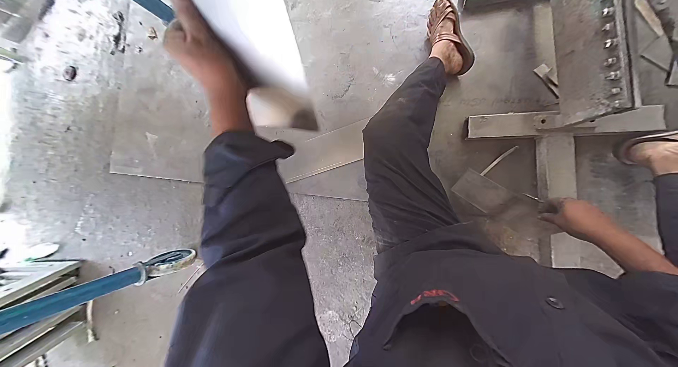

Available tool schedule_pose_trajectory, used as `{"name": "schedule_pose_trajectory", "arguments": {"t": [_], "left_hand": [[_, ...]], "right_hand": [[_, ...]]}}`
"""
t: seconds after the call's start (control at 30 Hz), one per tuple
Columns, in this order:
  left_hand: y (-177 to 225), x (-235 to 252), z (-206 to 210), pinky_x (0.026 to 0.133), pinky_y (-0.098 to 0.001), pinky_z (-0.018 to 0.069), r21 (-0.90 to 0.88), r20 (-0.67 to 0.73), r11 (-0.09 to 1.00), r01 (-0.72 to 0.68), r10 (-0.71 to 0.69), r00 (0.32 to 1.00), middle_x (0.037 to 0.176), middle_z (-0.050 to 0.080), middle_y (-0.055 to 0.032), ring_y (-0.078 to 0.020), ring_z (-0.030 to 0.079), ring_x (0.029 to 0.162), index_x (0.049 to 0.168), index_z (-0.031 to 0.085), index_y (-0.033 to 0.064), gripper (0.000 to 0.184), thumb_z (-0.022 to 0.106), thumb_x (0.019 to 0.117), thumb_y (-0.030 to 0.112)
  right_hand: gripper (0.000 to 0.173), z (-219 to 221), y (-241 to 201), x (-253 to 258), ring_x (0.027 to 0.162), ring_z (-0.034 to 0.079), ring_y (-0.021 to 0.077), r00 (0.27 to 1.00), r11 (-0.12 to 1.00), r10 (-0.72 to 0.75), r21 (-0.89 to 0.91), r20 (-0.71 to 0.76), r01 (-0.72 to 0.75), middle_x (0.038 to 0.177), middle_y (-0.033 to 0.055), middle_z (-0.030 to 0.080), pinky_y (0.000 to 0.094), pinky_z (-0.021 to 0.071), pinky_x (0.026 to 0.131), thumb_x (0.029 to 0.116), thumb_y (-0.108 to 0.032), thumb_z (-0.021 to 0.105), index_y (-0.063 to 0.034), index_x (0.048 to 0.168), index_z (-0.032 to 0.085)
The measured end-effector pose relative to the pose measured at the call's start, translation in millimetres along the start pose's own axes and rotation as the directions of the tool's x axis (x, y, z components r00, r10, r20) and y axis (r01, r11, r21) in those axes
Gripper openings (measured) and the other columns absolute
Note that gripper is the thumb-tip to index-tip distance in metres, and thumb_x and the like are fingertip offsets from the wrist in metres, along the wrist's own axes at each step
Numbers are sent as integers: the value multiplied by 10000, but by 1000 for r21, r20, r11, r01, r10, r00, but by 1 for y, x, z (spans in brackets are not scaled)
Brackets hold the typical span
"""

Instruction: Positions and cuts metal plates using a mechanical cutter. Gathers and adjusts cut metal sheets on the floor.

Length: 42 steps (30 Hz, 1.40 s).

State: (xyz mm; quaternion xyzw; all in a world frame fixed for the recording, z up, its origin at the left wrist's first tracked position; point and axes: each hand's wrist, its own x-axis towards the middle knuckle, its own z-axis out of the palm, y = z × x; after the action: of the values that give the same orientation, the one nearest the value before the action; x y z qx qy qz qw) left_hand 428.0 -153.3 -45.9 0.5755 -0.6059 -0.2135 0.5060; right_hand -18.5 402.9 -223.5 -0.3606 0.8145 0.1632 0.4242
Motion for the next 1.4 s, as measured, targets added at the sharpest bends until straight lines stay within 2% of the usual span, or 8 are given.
{"name": "schedule_pose_trajectory", "arguments": {"t": [0.07,0.17,0.4,0.57,0.67,1.07,1.23,1.4], "left_hand": [[-26,3,-37,716,-318,534,301,109,952,-53,21,994,720,582,32,-51,621,694,789,585,89,532,464,1059,531],[-46,-15,-63,923,-589,471,640,339,764,-81,-186,922,985,653,-259,-343,650,974,968,631,-99,819,478,978,705],[-132,-19,-52,829,-798,408,744,587,596,-302,-368,721,971,610,-416,-605,600,1020,823,586,-120,869,481,963,732],[-199,-44,-20,1114,-737,336,700,671,678,-224,-516,533,1487,477,-332,-519,444,1401,1508,468,28,794,530,1003,638],[-224,-88,5,1142,-706,332,649,735,739,-181,-549,397,1532,468,-283,-477,450,1420,1574,401,82,802,508,1011,642],[-35,-138,123,887,-471,572,278,877,955,-107,-207,434,1274,663,-203,-256,697,1069,1327,613,-3,579,467,1074,497],[85,-175,191,921,-488,584,-12,975,875,-484,118,188,1299,666,-191,-270,714,1076,1321,661,45,578,442,1055,508],[190,-240,277,931,-495,561,-256,950,715,-650,309,-34,1277,674,-179,-278,700,1058,1292,680,49,559,449,1039,491]], "right_hand": [[316,1,7,1,1166,627,500,1000,997,7,79,-23,-5,1181,297,686,727,439,996,995,-291,702,-24,1163,719],[328,2,16,4,1144,640,484,997,983,15,183,-70,-2,1165,290,693,722,443,993,996,-300,701,-23,1170,722],[283,-3,18,-6,1130,650,430,983,925,100,377,-151,-36,1162,251,707,686,454,986,1018,-283,668,-55,1167,747],[280,-4,18,-5,1106,659,430,982,922,135,380,-134,-75,1149,253,710,683,466,974,1014,-267,678,-46,1171,747],[282,-11,14,-7,1082,659,413,984,892,151,443,-91,-96,1150,259,700,659,476,959,1013,-256,680,-40,1186,736],[337,-29,14,30,1064,668,381,982,772,-123,607,-147,187,1131,253,698,589,503,956,997,-255,694,27,1180,718],[302,-28,32,61,1190,632,430,964,823,-141,515,-226,241,1230,254,682,623,475,1015,962,-126,694,-33,1249,713],[419,-81,123,58,918,684,314,948,589,-8,765,-318,262,1051,219,707,520,535,865,1086,-336,527,45,1166,683]]}}
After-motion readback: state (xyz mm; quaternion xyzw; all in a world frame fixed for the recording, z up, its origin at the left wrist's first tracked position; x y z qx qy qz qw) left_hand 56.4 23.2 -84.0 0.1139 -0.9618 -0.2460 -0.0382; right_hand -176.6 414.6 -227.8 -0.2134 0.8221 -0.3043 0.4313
